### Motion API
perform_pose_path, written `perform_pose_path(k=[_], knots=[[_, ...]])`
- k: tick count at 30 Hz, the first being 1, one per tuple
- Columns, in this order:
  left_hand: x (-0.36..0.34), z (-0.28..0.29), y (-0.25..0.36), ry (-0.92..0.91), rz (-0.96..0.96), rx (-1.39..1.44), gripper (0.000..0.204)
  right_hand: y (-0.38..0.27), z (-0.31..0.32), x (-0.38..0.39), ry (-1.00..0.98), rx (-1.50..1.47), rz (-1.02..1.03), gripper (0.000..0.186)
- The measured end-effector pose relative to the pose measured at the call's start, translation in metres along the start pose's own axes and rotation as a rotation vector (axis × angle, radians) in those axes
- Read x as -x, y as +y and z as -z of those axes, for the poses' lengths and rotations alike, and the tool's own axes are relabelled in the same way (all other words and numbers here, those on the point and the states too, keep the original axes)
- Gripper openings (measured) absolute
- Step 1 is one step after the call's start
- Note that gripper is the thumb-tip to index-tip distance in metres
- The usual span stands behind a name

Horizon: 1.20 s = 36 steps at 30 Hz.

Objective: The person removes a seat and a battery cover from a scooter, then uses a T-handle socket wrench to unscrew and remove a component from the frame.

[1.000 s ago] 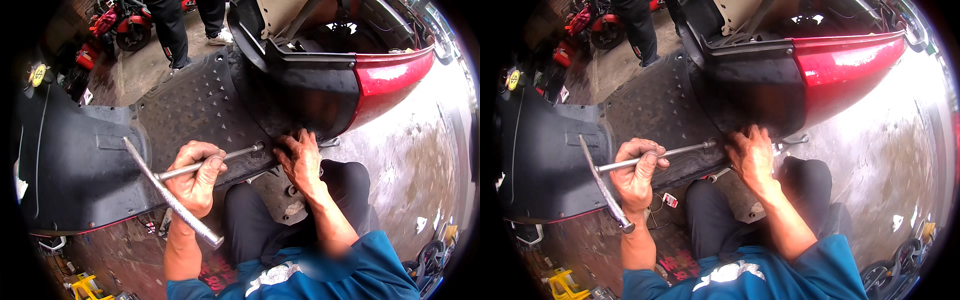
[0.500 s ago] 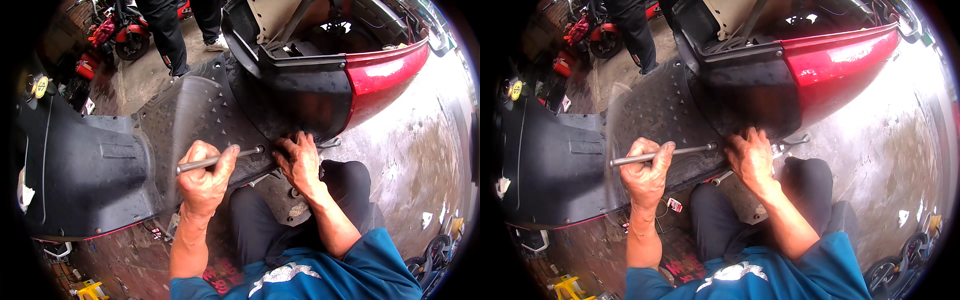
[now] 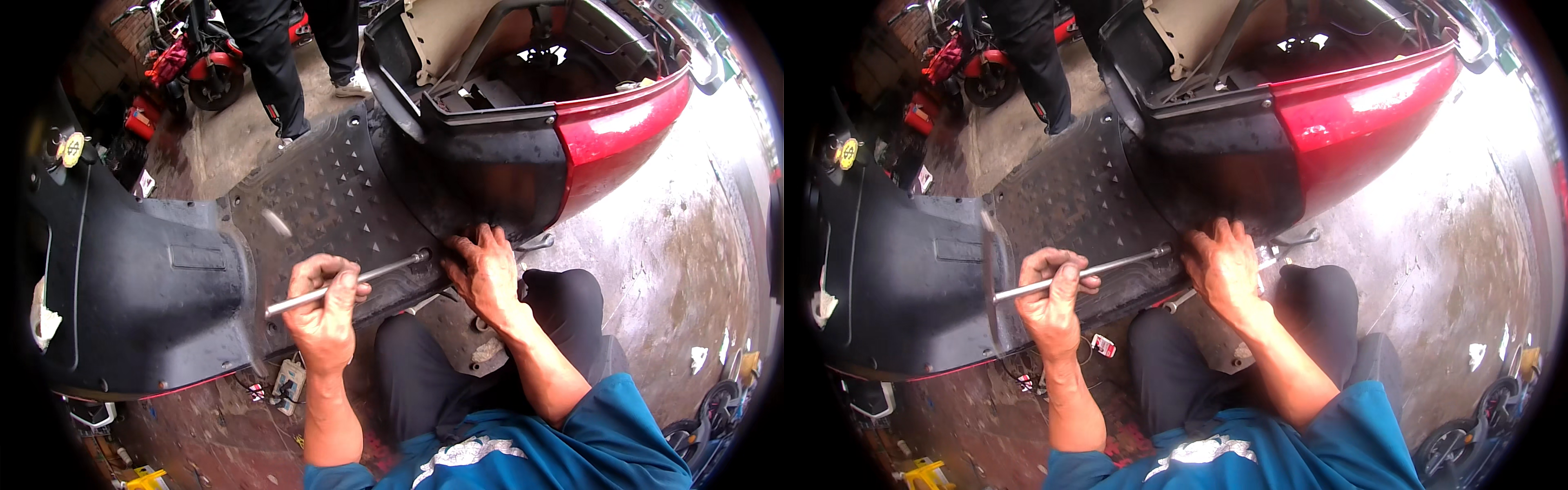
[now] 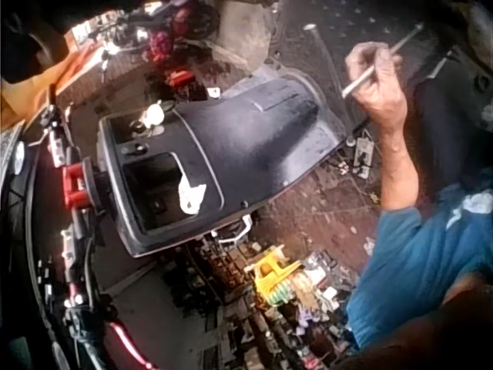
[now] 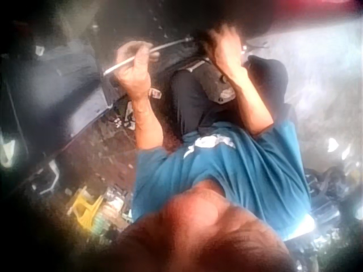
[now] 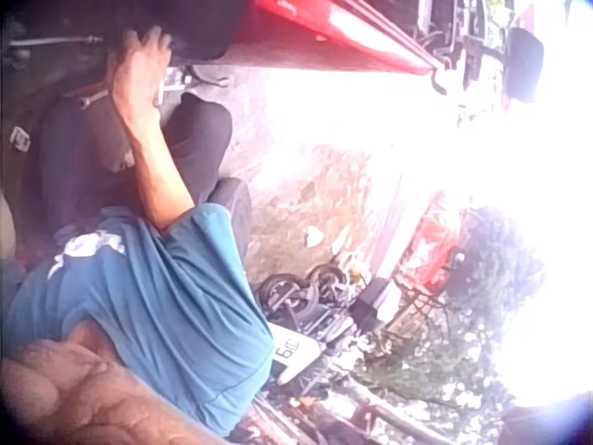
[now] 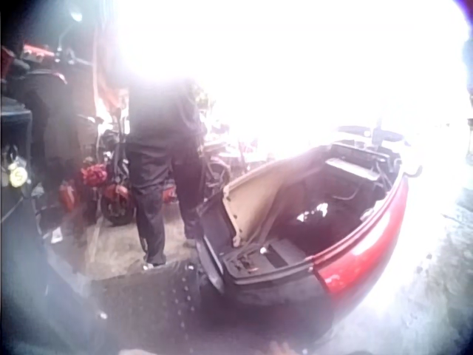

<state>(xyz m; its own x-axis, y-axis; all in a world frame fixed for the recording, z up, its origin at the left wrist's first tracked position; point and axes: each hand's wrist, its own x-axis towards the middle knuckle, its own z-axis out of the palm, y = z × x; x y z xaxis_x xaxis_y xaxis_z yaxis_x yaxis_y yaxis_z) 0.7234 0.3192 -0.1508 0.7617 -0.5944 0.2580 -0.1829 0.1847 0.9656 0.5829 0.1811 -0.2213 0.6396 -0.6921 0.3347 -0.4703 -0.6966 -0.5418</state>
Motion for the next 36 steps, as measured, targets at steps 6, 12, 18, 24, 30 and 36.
perform_pose_path(k=[6,12,18,24,30,36], knots=[[0.002,0.018,-0.019,0.244,0.024,0.073,0.015,0.000,-0.003,-0.002,0.000,-0.002,0.020,0.031],[0.009,0.041,-0.026,0.410,-0.054,0.159,0.018,0.003,-0.004,-0.026,-0.199,0.033,0.235,0.023],[0.011,0.055,-0.026,0.474,-0.065,0.177,0.018,0.010,-0.009,-0.046,-0.365,0.126,0.583,0.013],[-0.013,0.058,-0.019,0.299,-0.141,0.048,0.018,0.004,-0.015,-0.059,-0.449,0.184,0.740,0.012],[-0.127,0.030,-0.013,0.087,-0.247,-0.155,0.015,0.020,-0.014,-0.064,-0.500,0.154,0.719,0.020],[-0.206,-0.002,-0.032,0.016,-0.168,-0.163,0.014,0.013,-0.012,-0.063,-0.502,0.104,0.725,0.027]])
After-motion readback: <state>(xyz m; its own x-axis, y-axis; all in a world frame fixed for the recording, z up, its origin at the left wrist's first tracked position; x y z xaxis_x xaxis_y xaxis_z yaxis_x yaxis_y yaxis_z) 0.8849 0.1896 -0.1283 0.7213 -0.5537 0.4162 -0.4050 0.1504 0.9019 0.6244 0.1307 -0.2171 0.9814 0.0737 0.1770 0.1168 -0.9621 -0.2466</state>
